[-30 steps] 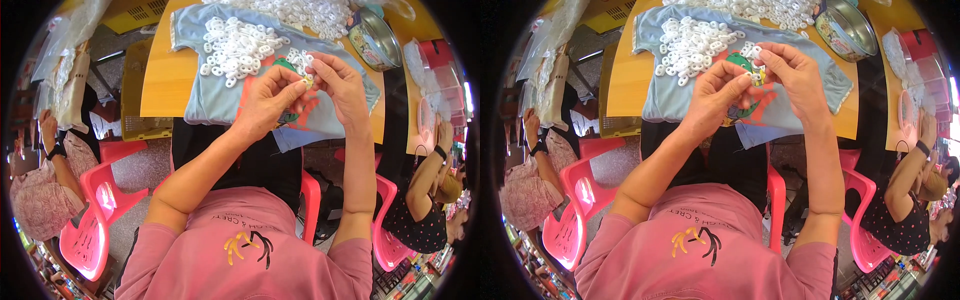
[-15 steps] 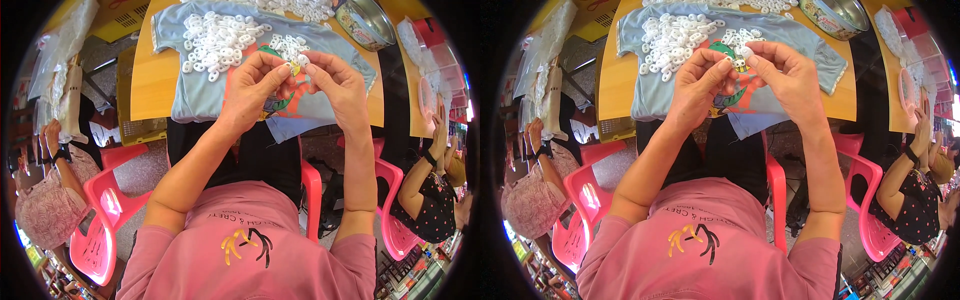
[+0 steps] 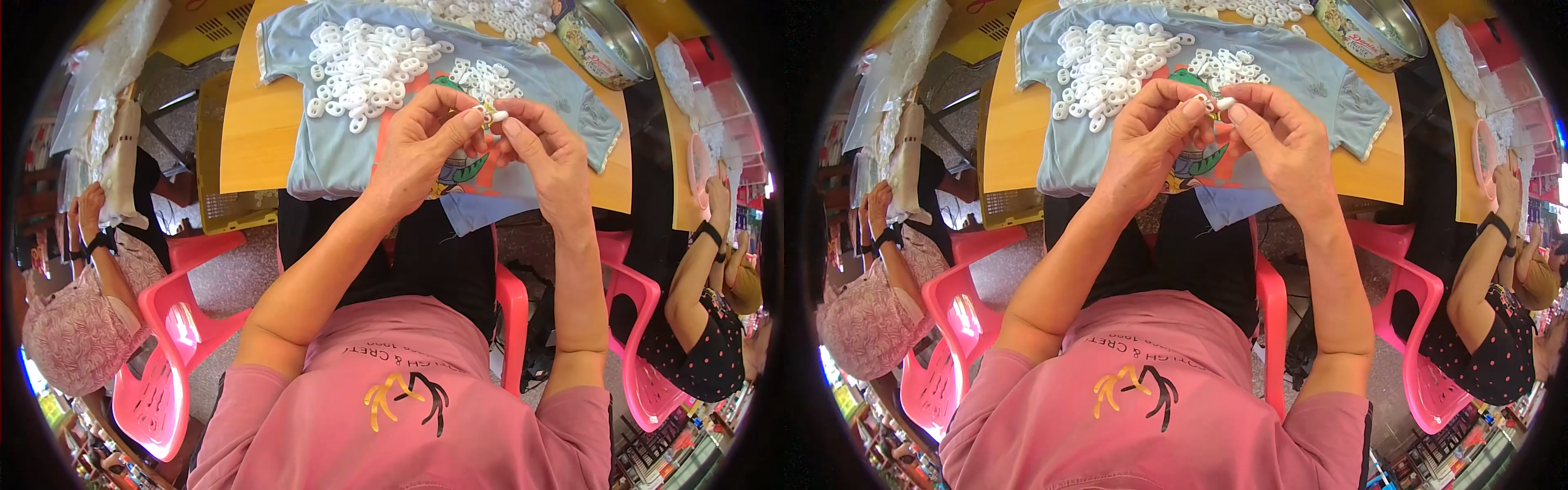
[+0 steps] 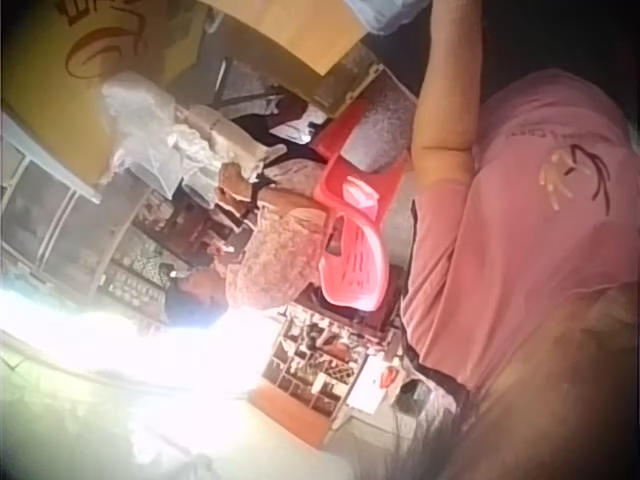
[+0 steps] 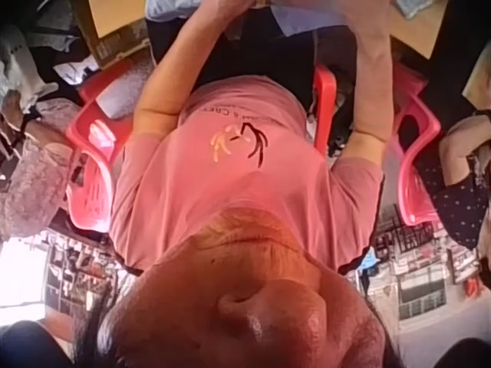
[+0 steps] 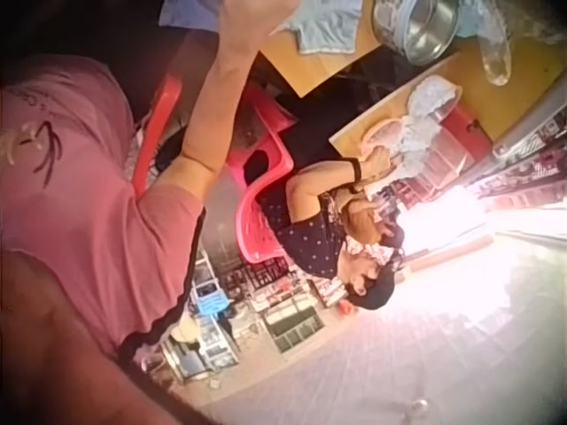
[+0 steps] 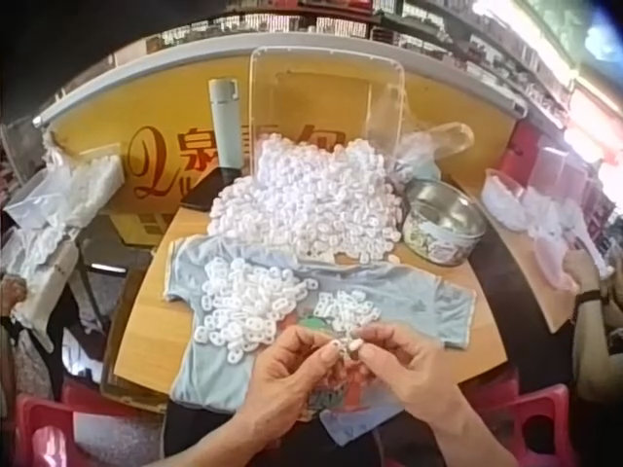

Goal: Sorting and arranging white plastic rings on a garment at a workstation.

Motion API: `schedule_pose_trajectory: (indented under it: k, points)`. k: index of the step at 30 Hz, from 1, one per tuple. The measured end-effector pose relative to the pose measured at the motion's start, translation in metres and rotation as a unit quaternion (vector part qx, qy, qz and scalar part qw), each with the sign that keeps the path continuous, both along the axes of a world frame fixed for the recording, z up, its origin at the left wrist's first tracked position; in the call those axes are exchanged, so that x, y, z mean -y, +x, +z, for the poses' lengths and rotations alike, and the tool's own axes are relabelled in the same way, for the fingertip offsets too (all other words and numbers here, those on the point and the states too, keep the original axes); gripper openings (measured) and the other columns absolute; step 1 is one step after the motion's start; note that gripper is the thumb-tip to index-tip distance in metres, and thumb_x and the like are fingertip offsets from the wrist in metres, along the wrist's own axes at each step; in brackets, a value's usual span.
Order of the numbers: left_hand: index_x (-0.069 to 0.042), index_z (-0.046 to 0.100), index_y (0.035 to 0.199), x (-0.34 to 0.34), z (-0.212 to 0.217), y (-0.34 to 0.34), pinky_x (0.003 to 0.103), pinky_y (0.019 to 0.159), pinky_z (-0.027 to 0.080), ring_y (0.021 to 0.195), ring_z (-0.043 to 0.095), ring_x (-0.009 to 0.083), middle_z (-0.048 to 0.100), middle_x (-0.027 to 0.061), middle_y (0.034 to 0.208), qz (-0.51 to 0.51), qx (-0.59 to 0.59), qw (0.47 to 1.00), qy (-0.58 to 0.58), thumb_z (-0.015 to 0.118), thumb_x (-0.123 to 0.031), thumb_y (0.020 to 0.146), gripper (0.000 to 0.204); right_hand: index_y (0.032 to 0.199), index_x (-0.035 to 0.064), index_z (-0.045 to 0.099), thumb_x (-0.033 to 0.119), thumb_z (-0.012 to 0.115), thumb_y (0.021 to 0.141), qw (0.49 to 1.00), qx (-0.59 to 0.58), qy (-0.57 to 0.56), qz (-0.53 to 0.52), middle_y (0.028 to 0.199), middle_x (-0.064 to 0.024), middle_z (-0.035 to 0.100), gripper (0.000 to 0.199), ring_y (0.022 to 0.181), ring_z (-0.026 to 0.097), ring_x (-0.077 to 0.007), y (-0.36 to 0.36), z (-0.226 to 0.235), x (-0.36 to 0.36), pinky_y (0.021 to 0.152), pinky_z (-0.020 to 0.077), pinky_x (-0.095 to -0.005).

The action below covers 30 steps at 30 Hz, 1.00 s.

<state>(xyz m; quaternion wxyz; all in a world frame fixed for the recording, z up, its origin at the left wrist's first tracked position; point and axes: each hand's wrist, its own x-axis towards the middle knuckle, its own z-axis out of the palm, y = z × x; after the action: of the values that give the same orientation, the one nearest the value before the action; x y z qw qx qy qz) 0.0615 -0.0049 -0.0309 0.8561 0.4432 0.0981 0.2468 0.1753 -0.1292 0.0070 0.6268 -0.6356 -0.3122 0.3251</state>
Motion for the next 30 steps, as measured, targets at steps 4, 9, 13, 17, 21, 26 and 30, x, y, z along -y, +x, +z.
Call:
schedule_pose_trajectory:
  k: [4, 9, 13, 17, 21, 26, 30]
  points:
    - [-0.002, 0.055, 0.1, -0.0009, -0.0011, 0.0, 0.023, 0.066, 0.048, 0.072, 0.057, 0.0094, 0.063, 0.0045, 0.082, -0.004, 0.0, 1.0, 0.001, 0.061, -0.015, 0.094, 0.015, 0.117, 0.0013, 0.061, 0.013, 0.06, 0.094, 1.0, -0.017, 0.015, -0.004, 0.094, -0.0044, 0.065, 0.026, 0.076, 0.06, -0.0084, -0.0018, -0.0012, 0.0005, 0.07, 0.0514, -0.0245]
    - [-0.002, 0.055, 0.1, -0.0006, 0.0005, -0.0005, 0.023, 0.066, 0.048, 0.072, 0.057, 0.0091, 0.063, 0.0044, 0.082, -0.003, -0.005, 1.0, 0.001, 0.061, -0.015, 0.094, 0.015, 0.118, -0.0003, 0.06, 0.01, 0.061, 0.093, 0.998, -0.041, 0.047, -0.015, 0.098, -0.0053, 0.065, 0.028, 0.079, 0.061, -0.01, -0.0009, -0.0079, 0.0039, 0.074, 0.0514, -0.0247]
    - [-0.001, 0.055, 0.099, 0.0006, 0.0002, -0.0001, 0.023, 0.064, 0.047, 0.071, 0.057, 0.0088, 0.062, 0.0039, 0.082, -0.006, -0.012, 1.0, 0.006, 0.061, -0.014, 0.094, 0.016, 0.119, -0.0016, 0.06, 0.008, 0.062, 0.092, 0.998, -0.032, 0.043, -0.039, 0.097, -0.0063, 0.066, 0.029, 0.079, 0.062, -0.0105, -0.0021, -0.0054, 0.0032, 0.074, 0.0516, -0.0255]
    - [-0.001, 0.054, 0.099, 0.0015, 0.0045, -0.0012, 0.022, 0.063, 0.047, 0.07, 0.056, 0.0085, 0.061, 0.0036, 0.082, -0.012, -0.023, 0.999, 0.029, 0.061, -0.015, 0.094, 0.016, 0.119, -0.0025, 0.059, 0.007, 0.063, 0.091, 0.998, -0.023, 0.045, -0.028, 0.096, -0.0074, 0.066, 0.029, 0.077, 0.062, -0.0111, -0.0006, -0.0063, 0.0055, 0.073, 0.0513, -0.026]
    - [0.0, 0.054, 0.099, 0.0012, 0.0039, -0.0012, 0.023, 0.061, 0.047, 0.068, 0.055, 0.0084, 0.06, 0.0034, 0.081, -0.019, -0.025, 0.999, 0.039, 0.06, -0.014, 0.095, 0.016, 0.117, -0.0024, 0.061, 0.007, 0.062, 0.091, 0.998, 0.0, 0.049, -0.03, 0.096, -0.0072, 0.066, 0.027, 0.076, 0.062, -0.0111, -0.003, -0.0042, 0.0042, 0.072, 0.0505, -0.0255]
    - [0.0, 0.053, 0.099, 0.0015, 0.0022, -0.001, 0.023, 0.06, 0.046, 0.067, 0.055, 0.0083, 0.06, 0.0034, 0.081, -0.024, -0.021, 0.999, 0.031, 0.06, -0.014, 0.094, 0.016, 0.116, -0.0024, 0.061, 0.007, 0.061, 0.092, 0.998, 0.015, 0.06, -0.032, 0.096, -0.0071, 0.066, 0.026, 0.075, 0.062, -0.0108, -0.0031, -0.0011, 0.0034, 0.072, 0.0499, -0.0249]
    - [0.0, 0.054, 0.099, 0.0013, 0.003, -0.0015, 0.023, 0.06, 0.046, 0.067, 0.055, 0.0081, 0.06, 0.0034, 0.081, -0.027, -0.019, 0.999, 0.027, 0.061, -0.013, 0.094, 0.016, 0.116, -0.003, 0.061, 0.008, 0.061, 0.092, 0.997, 0.037, 0.054, -0.026, 0.097, -0.007, 0.065, 0.026, 0.077, 0.062, -0.0112, -0.0033, -0.0019, 0.004, 0.072, 0.0497, -0.0246]
